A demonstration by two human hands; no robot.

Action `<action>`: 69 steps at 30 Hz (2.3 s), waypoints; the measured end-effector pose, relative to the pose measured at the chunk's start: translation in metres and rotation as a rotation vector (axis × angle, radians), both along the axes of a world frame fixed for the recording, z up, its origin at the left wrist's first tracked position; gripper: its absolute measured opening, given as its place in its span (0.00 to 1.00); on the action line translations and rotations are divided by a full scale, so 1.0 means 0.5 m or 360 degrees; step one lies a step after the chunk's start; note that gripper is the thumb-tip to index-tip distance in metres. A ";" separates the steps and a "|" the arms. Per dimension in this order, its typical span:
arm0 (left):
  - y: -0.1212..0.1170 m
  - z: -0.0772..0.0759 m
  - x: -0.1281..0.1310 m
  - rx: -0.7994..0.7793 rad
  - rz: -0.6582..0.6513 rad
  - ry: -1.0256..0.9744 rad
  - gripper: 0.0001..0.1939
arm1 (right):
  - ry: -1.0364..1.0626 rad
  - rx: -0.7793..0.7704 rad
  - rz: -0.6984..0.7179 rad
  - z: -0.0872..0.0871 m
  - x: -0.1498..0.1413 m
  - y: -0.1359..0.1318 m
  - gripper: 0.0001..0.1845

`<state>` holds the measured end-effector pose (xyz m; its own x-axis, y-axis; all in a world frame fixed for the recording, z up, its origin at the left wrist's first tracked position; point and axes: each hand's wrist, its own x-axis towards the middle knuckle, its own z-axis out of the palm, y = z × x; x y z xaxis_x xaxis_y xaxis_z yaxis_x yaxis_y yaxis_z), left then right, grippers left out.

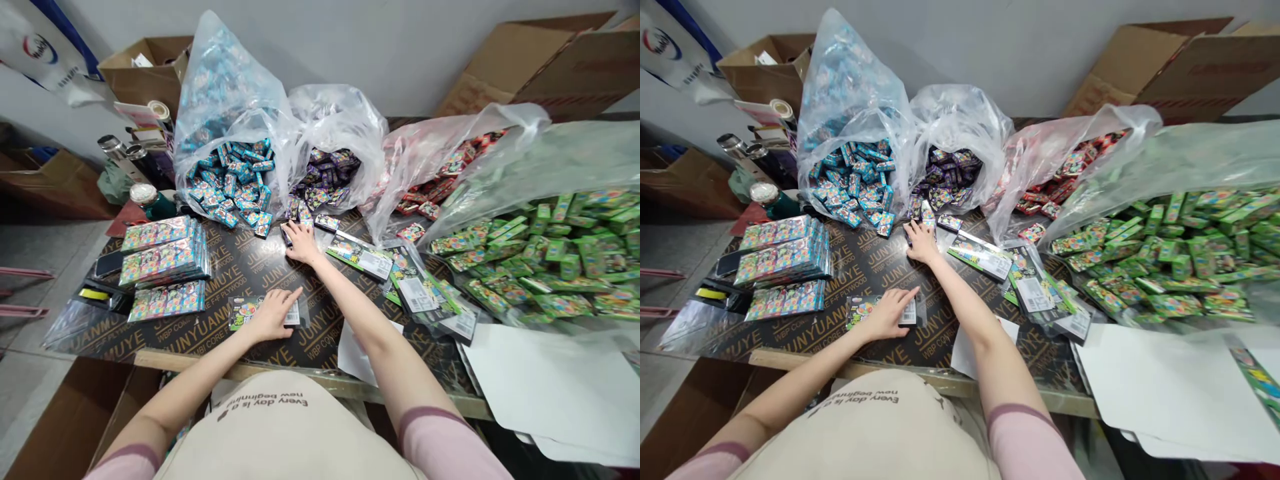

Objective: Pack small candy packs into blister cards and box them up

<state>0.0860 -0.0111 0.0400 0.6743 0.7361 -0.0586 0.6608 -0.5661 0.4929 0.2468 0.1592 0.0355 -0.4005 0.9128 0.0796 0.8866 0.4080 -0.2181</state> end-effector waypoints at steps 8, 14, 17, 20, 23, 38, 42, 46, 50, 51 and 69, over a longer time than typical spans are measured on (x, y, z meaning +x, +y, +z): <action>-0.002 0.009 -0.002 0.0017 -0.0023 0.0091 0.47 | -0.0122 -0.0063 0.0182 0.014 0.022 -0.002 0.37; 0.027 0.033 -0.039 0.0086 0.0217 -0.0011 0.39 | 0.0327 -0.0093 0.0266 -0.027 0.092 -0.158 0.33; 0.038 0.046 -0.040 0.0088 0.0294 -0.0087 0.40 | 0.0675 -0.0065 0.0142 -0.011 0.124 -0.217 0.37; 0.042 0.049 -0.030 0.0079 0.0303 -0.0088 0.43 | 0.0857 0.0026 0.0077 0.037 0.137 -0.254 0.43; 0.041 0.043 -0.020 0.0089 0.0259 -0.0055 0.46 | 0.0730 0.0022 0.0215 0.076 0.131 -0.282 0.43; 0.045 0.050 -0.033 -0.0137 0.0330 -0.0399 0.63 | 0.0672 -0.0231 0.0436 0.088 0.116 -0.311 0.41; 0.041 0.050 -0.029 -0.0174 0.0264 -0.0409 0.64 | 0.0717 -0.0328 0.0514 0.091 0.120 -0.310 0.42; 0.031 0.042 -0.019 -0.0094 0.0094 -0.0392 0.62 | 0.0714 -0.0369 0.0696 0.085 0.127 -0.302 0.44; 0.030 0.032 -0.019 -0.0007 0.0178 -0.0408 0.60 | 0.0704 -0.0225 0.0462 0.076 0.125 -0.316 0.45; 0.032 0.030 -0.020 -0.0001 0.0227 -0.0415 0.60 | 0.0719 -0.0221 0.0356 0.074 0.121 -0.326 0.46; 0.027 -0.008 0.004 -0.0039 0.0118 -0.0101 0.50 | -0.0105 -0.0469 -0.1245 0.059 0.595 0.031 0.41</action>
<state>0.0881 0.0026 0.0358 0.6212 0.7828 -0.0361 0.6674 -0.5043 0.5479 0.5444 0.1745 0.0648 0.3616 0.9090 -0.2074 0.9048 -0.3958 -0.1570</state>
